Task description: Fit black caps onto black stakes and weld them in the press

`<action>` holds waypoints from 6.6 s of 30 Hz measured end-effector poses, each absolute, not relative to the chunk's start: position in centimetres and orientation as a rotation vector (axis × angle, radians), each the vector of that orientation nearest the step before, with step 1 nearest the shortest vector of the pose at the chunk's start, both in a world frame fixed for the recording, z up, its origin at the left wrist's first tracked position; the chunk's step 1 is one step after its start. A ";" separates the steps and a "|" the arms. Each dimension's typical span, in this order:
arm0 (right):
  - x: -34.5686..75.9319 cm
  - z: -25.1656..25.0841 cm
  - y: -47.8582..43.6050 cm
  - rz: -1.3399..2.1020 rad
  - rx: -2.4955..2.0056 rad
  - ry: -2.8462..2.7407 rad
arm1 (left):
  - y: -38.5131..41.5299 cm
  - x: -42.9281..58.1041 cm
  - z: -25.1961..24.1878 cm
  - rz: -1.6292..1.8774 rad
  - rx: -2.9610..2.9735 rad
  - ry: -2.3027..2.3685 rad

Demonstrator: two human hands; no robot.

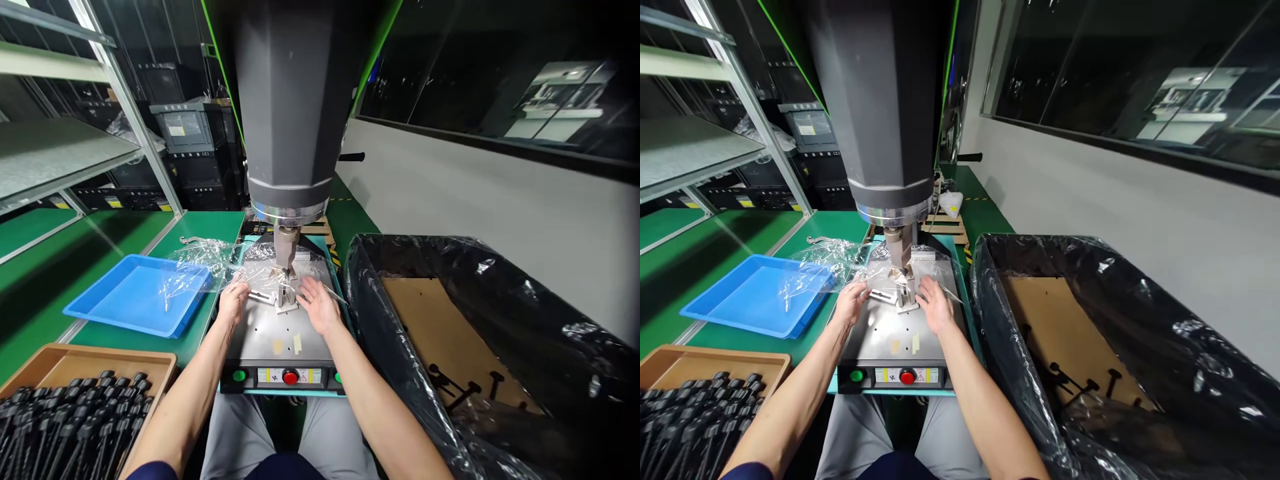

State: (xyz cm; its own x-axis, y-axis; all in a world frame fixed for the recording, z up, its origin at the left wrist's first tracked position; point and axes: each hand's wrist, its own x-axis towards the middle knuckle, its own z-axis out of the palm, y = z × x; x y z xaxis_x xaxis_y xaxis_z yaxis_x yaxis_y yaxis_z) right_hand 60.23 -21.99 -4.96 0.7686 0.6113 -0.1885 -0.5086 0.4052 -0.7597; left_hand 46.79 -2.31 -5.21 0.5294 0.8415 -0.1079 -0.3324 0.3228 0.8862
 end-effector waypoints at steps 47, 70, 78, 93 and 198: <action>55.8 -7.1 -23.1 0.834 -0.795 -0.046 | -4.6 45.1 -5.5 0.710 0.562 0.701; 51.2 -15.8 -39.7 0.617 -1.699 -0.063 | -11.4 29.3 -13.7 0.757 1.750 1.103; 51.4 -19.3 -38.8 0.566 -1.764 -0.169 | -9.3 29.7 -15.1 0.606 2.029 0.980; 50.3 -12.9 -36.8 0.697 -1.625 -0.178 | -8.2 30.4 -11.2 0.743 1.815 0.974; 43.0 0.6 -24.7 0.957 -1.280 -0.668 | -18.8 29.5 -0.3 0.429 1.363 0.475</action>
